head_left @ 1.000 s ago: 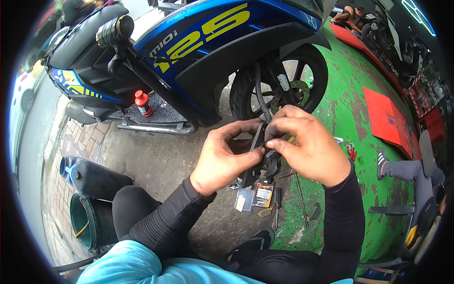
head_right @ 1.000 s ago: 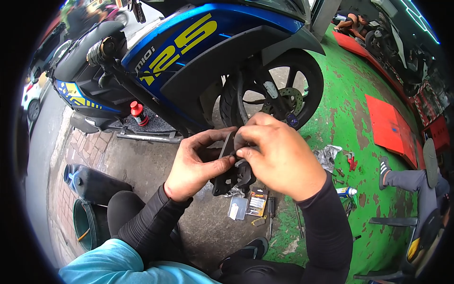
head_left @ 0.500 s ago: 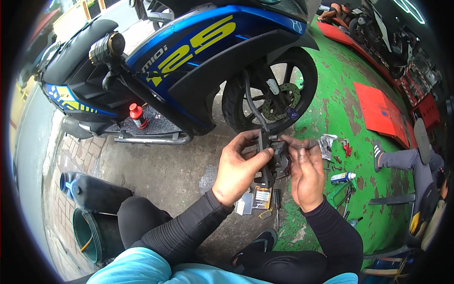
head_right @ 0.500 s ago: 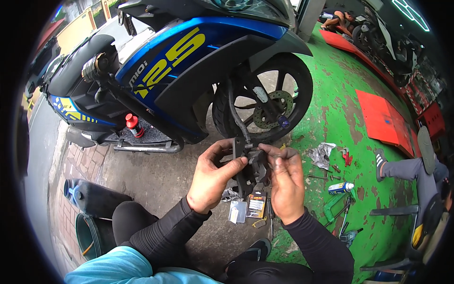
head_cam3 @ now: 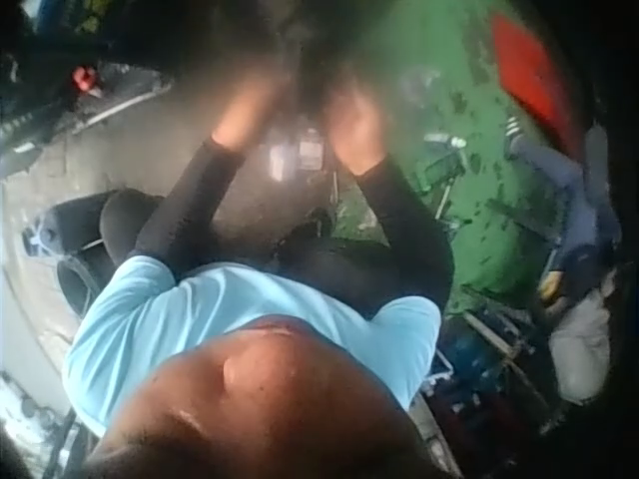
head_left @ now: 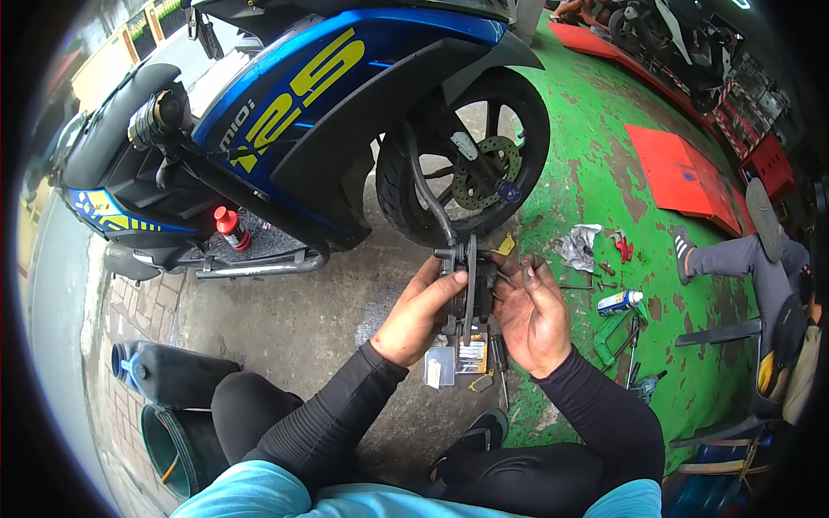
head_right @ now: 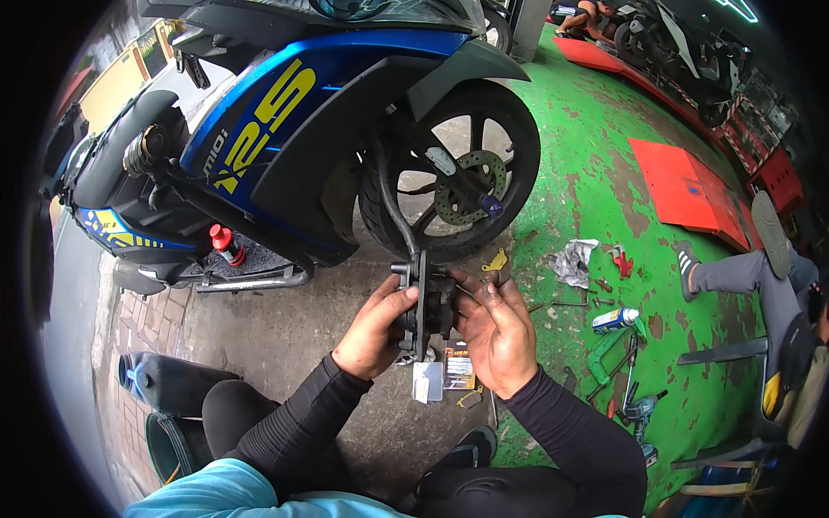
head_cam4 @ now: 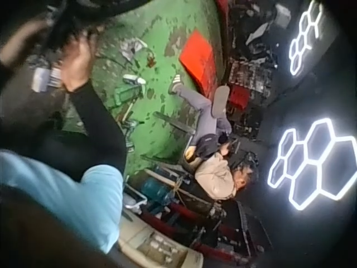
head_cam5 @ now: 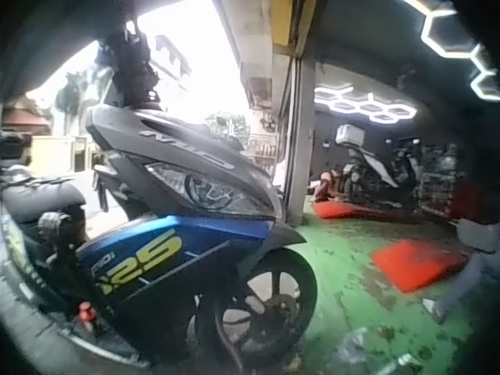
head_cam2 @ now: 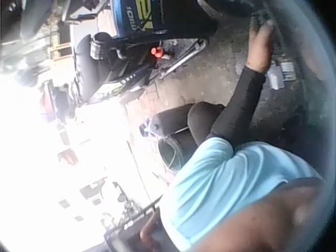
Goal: Replacing brake pads on a motorcycle brake caliper.
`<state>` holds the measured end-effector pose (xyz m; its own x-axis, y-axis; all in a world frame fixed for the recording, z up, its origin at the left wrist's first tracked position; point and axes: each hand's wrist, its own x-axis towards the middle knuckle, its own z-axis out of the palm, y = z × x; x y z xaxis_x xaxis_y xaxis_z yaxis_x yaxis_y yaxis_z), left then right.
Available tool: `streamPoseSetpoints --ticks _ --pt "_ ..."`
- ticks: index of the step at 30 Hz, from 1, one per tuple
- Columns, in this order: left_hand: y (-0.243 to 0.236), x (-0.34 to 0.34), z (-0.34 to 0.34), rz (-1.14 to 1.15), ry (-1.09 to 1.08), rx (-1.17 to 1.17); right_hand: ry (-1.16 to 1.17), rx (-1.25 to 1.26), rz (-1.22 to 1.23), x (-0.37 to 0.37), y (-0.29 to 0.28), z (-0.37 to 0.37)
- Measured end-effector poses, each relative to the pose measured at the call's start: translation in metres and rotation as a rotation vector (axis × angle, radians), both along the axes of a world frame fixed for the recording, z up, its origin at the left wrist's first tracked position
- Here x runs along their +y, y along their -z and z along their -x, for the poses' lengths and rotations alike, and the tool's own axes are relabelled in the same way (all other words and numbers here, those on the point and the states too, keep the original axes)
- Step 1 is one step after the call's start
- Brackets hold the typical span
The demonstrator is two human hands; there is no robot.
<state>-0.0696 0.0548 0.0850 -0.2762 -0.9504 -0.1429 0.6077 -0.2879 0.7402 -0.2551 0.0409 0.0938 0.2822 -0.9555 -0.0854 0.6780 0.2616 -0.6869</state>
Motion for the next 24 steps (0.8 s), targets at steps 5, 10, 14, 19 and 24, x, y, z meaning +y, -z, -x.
streamPoseSetpoints --ticks 5,10,14,19,24 --pt "-0.005 -0.004 0.0 0.063 -0.009 0.003 0.041 0.242 0.263 0.001 -0.003 0.001" --pt "-0.003 -0.009 0.005 0.149 -0.08 -0.296 0.328 0.618 0.544 -0.015 -0.004 0.026" --pt "-0.005 -0.006 0.01 0.192 -0.163 -0.382 0.113 0.57 0.452 -0.017 -0.016 0.043" --pt "-0.014 -0.004 0.015 0.221 -0.201 -0.393 0.004 0.636 0.448 -0.024 -0.018 0.049" --pt "-0.016 -0.003 0.015 0.259 -0.237 -0.504 -0.034 0.611 0.377 -0.035 -0.015 0.048"
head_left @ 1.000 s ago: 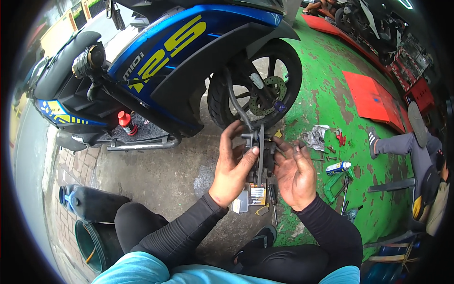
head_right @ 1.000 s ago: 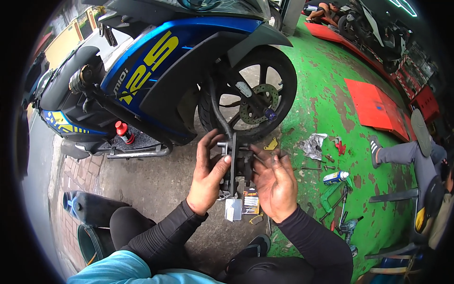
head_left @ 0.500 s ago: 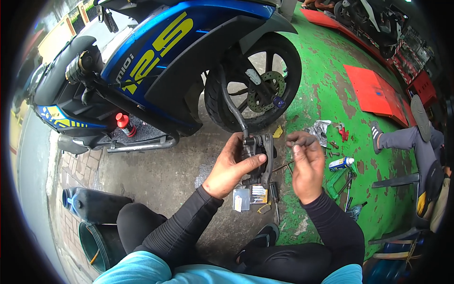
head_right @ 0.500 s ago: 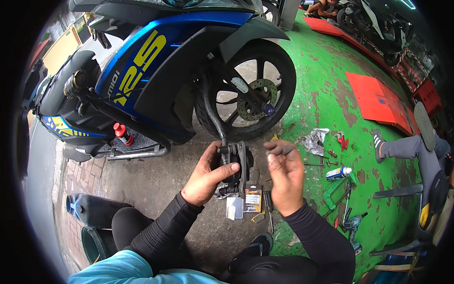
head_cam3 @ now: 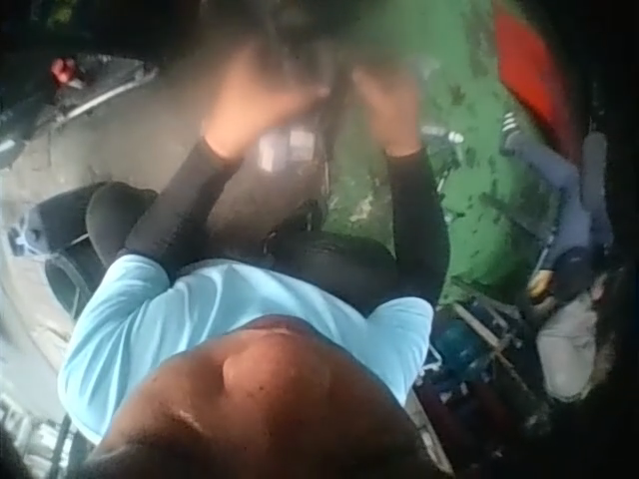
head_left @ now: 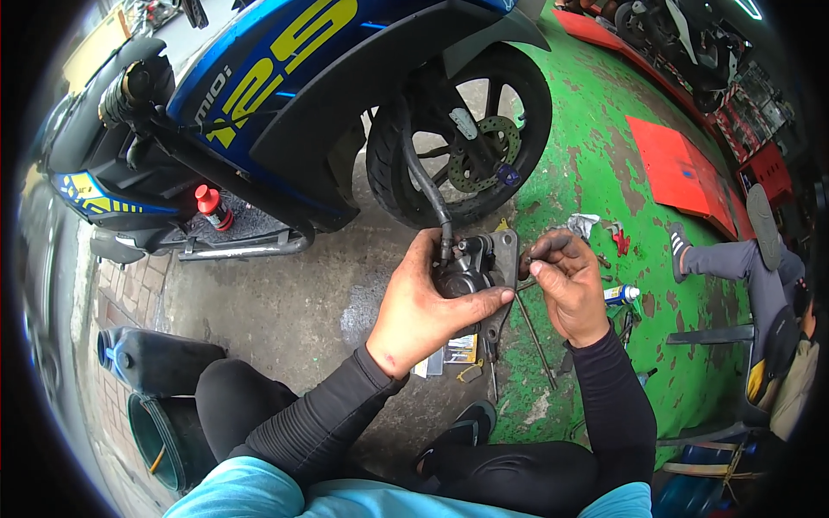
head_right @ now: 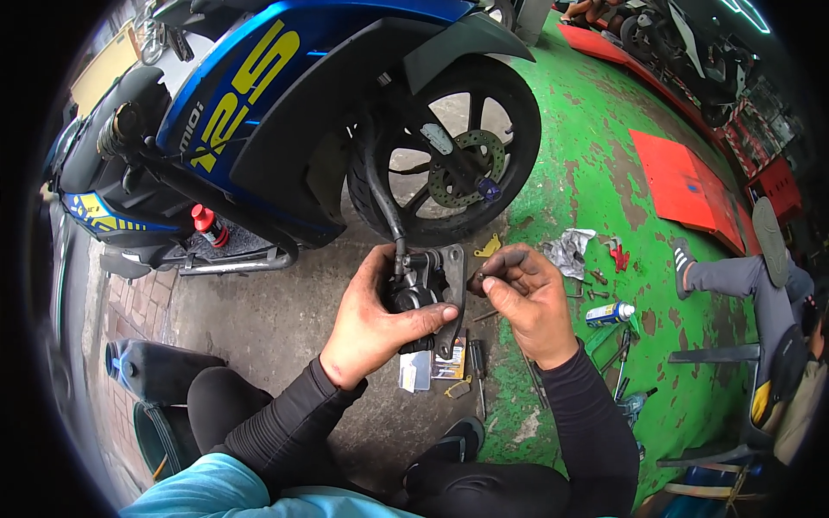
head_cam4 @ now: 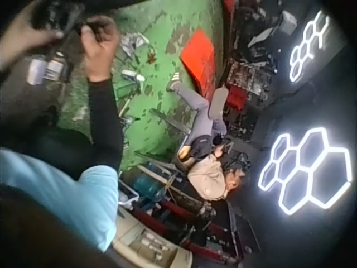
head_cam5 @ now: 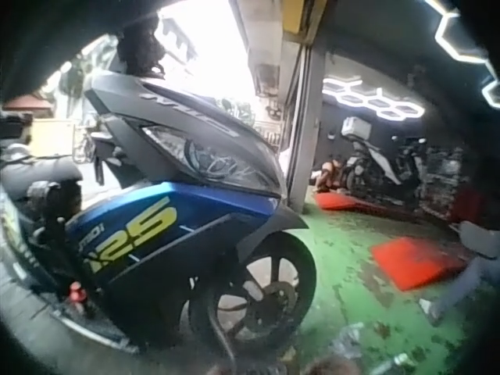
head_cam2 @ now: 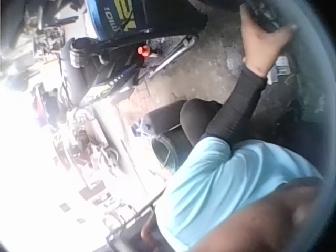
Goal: Replacing brake pads on a motorcycle brake caliper.
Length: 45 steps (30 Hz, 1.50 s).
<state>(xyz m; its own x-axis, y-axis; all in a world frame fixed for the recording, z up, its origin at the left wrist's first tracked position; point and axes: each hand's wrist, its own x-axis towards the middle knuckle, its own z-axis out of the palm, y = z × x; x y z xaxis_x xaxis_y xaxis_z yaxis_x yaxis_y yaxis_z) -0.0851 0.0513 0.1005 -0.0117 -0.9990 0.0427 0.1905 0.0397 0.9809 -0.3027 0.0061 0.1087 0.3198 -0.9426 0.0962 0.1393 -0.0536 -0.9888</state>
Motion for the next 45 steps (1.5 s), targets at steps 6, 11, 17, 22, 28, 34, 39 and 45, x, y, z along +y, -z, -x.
streamPoseSetpoints --ticks 6,11,17,22,28,34,39,45 --pt "0.004 0.001 -0.002 0.055 -0.103 -0.128 0.072 -0.07 -0.139 0.001 -0.013 -0.011" --pt "0.005 0.002 -0.003 0.128 -0.145 -0.197 0.07 -0.019 -0.033 0.005 -0.018 -0.01" --pt "-0.006 0.004 -0.009 0.041 -0.086 -0.232 0.117 0.117 0.027 0.013 -0.028 -0.014" --pt "-0.004 0.005 -0.013 0.026 -0.087 -0.216 0.113 0.136 0.028 0.012 -0.025 -0.017" --pt "-0.006 0.006 -0.017 0.039 -0.078 -0.244 0.056 -0.005 -0.084 0.006 -0.01 -0.01" --pt "-0.004 0.004 -0.019 0.024 -0.014 -0.123 -0.048 -0.147 -0.158 0.004 0.007 -0.014" --pt "-0.003 0.005 -0.021 0.016 0.009 -0.106 -0.026 -0.084 -0.126 0.002 -0.002 -0.026" --pt "-0.003 0.002 -0.021 0.043 -0.002 -0.112 -0.065 0.09 -0.109 -0.011 -0.002 -0.019"
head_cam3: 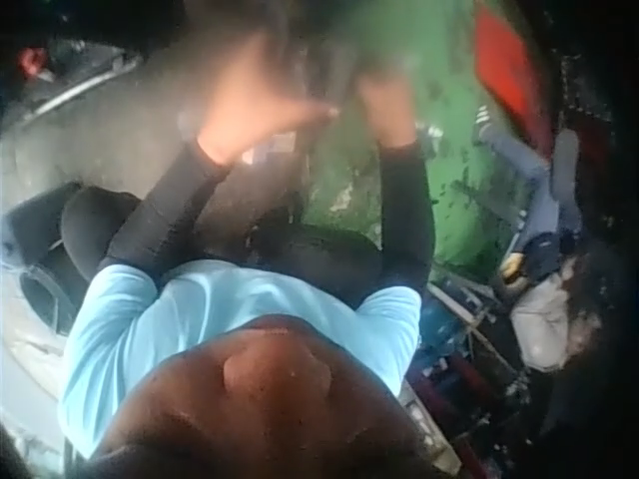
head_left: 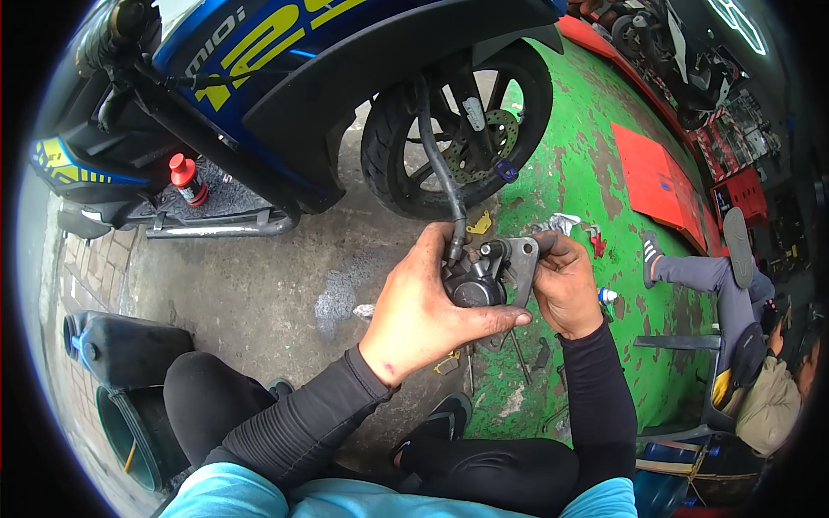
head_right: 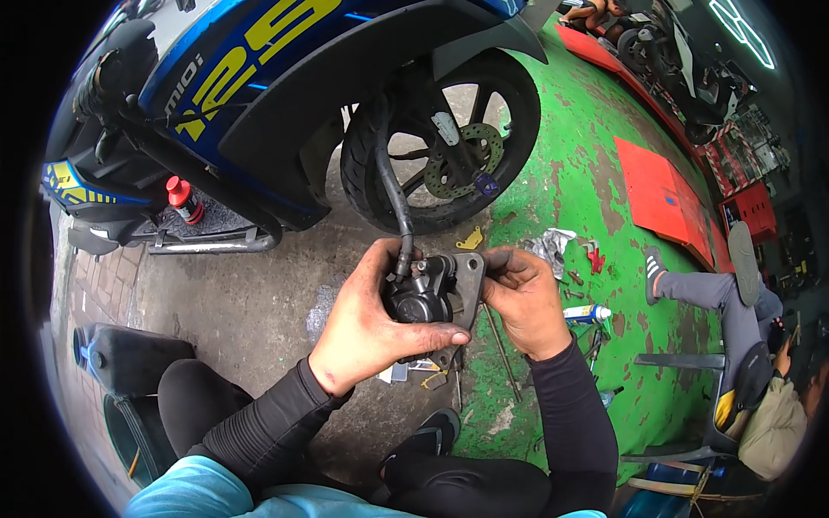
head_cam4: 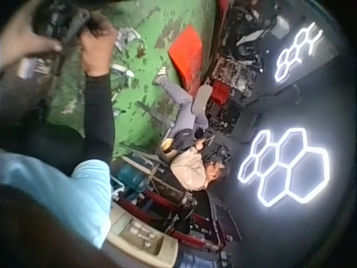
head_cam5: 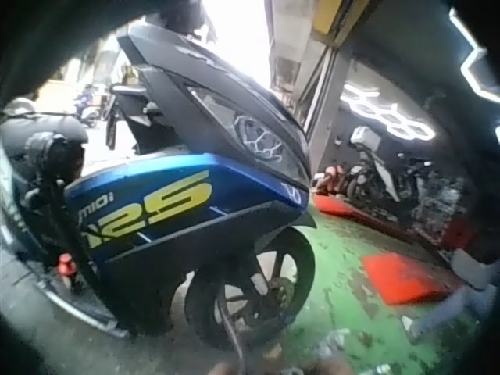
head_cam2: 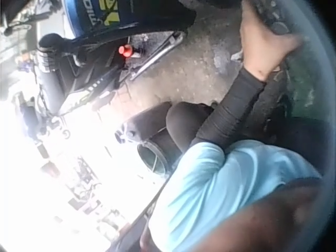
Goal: Replacing brake pads on a motorcycle brake caliper.
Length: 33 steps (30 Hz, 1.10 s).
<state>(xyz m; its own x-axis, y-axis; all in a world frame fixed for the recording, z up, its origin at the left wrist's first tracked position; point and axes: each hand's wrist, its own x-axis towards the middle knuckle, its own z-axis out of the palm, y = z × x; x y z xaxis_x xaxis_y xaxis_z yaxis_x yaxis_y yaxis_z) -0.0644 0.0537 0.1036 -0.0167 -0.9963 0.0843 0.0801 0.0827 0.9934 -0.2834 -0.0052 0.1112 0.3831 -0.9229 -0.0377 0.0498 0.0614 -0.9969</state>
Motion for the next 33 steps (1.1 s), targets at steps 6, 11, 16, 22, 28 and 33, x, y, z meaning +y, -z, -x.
streamPoseSetpoints --ticks 6,11,16,22,28,33 --pt "0.0 0.0 -0.001 0.038 -0.059 -0.078 -0.05 0.05 -0.105 -0.007 -0.004 -0.005" --pt "0.001 0.0 -0.002 -0.013 -0.033 -0.101 -0.072 -0.053 -0.1 -0.009 0.005 -0.004" --pt "0.002 -0.001 -0.002 -0.004 -0.047 -0.099 -0.065 -0.122 -0.16 -0.002 0.006 -0.009" --pt "0.006 -0.001 0.0 -0.032 -0.024 -0.1 -0.057 -0.195 -0.281 0.007 0.01 -0.009" --pt "0.009 0.004 0.002 0.059 -0.109 -0.236 -0.066 -0.146 -0.233 0.011 0.011 -0.005" --pt "0.011 0.001 0.001 0.028 -0.045 -0.15 -0.026 -0.101 -0.204 0.014 0.008 -0.008"
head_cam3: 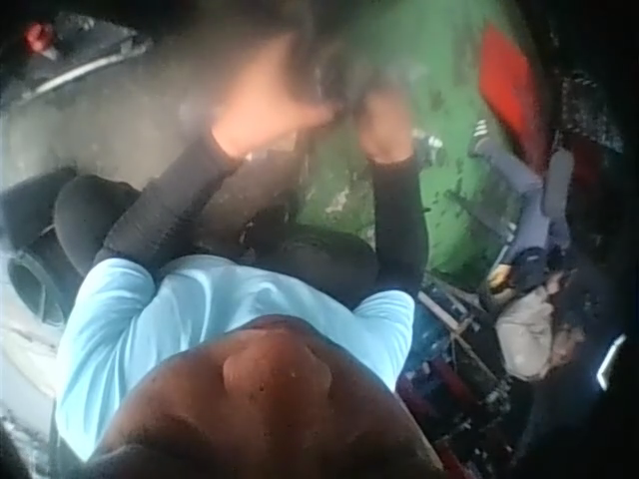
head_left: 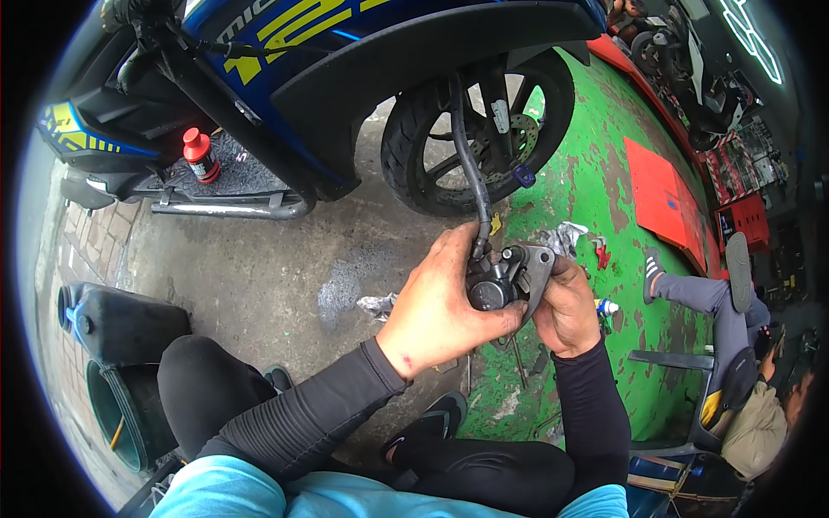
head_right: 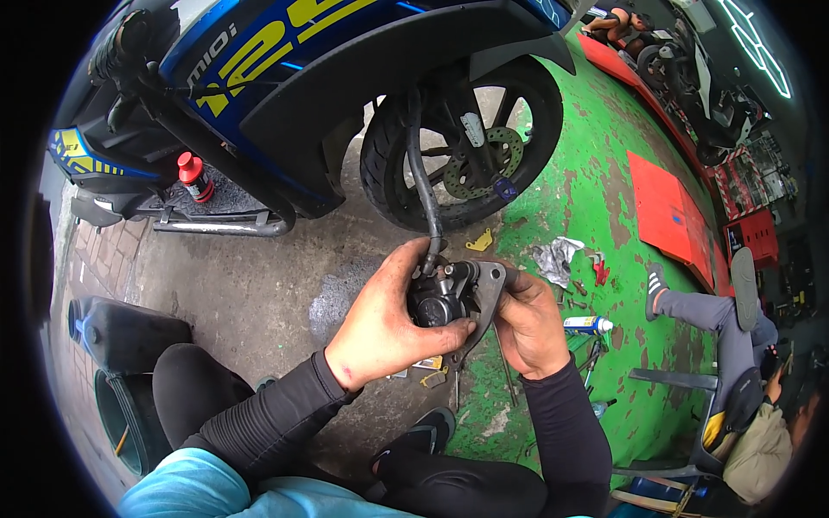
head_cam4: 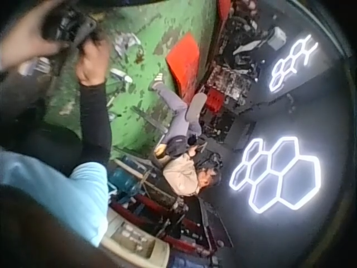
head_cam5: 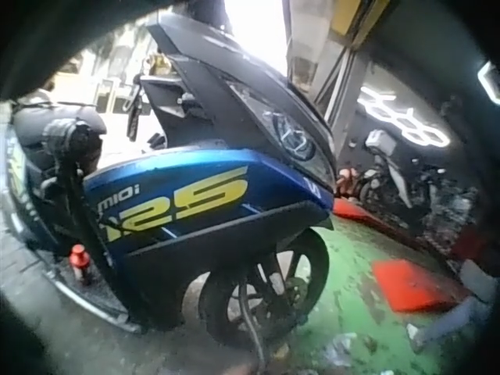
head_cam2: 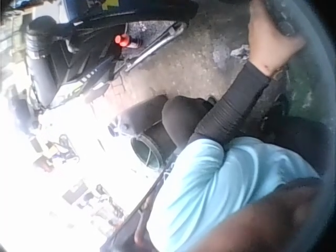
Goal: Replacing brake pads on a motorcycle brake caliper.
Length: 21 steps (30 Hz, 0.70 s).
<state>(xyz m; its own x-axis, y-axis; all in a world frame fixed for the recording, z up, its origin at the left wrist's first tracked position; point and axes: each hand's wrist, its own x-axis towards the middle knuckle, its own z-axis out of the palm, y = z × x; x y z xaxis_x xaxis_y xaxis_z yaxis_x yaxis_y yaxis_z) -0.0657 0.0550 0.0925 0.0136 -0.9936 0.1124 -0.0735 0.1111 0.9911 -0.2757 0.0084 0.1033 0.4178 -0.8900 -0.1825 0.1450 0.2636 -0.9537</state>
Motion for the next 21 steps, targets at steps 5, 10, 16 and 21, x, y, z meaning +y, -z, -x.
streamPoseSetpoints --ticks 5,10,16,21 --pt "0.01 -0.003 -0.002 -0.001 0.038 0.052 -0.012 -0.014 -0.056 -0.001 0.005 0.005" --pt "0.018 -0.004 -0.004 0.001 0.062 0.008 0.029 0.035 -0.045 0.002 0.006 0.0" --pt "0.023 -0.005 -0.004 0.044 0.049 0.008 0.049 -0.048 -0.204 0.009 0.003 -0.004" --pt "0.011 -0.002 0.004 -0.011 0.0 -0.073 0.105 -0.171 -0.254 0.02 0.012 -0.014"
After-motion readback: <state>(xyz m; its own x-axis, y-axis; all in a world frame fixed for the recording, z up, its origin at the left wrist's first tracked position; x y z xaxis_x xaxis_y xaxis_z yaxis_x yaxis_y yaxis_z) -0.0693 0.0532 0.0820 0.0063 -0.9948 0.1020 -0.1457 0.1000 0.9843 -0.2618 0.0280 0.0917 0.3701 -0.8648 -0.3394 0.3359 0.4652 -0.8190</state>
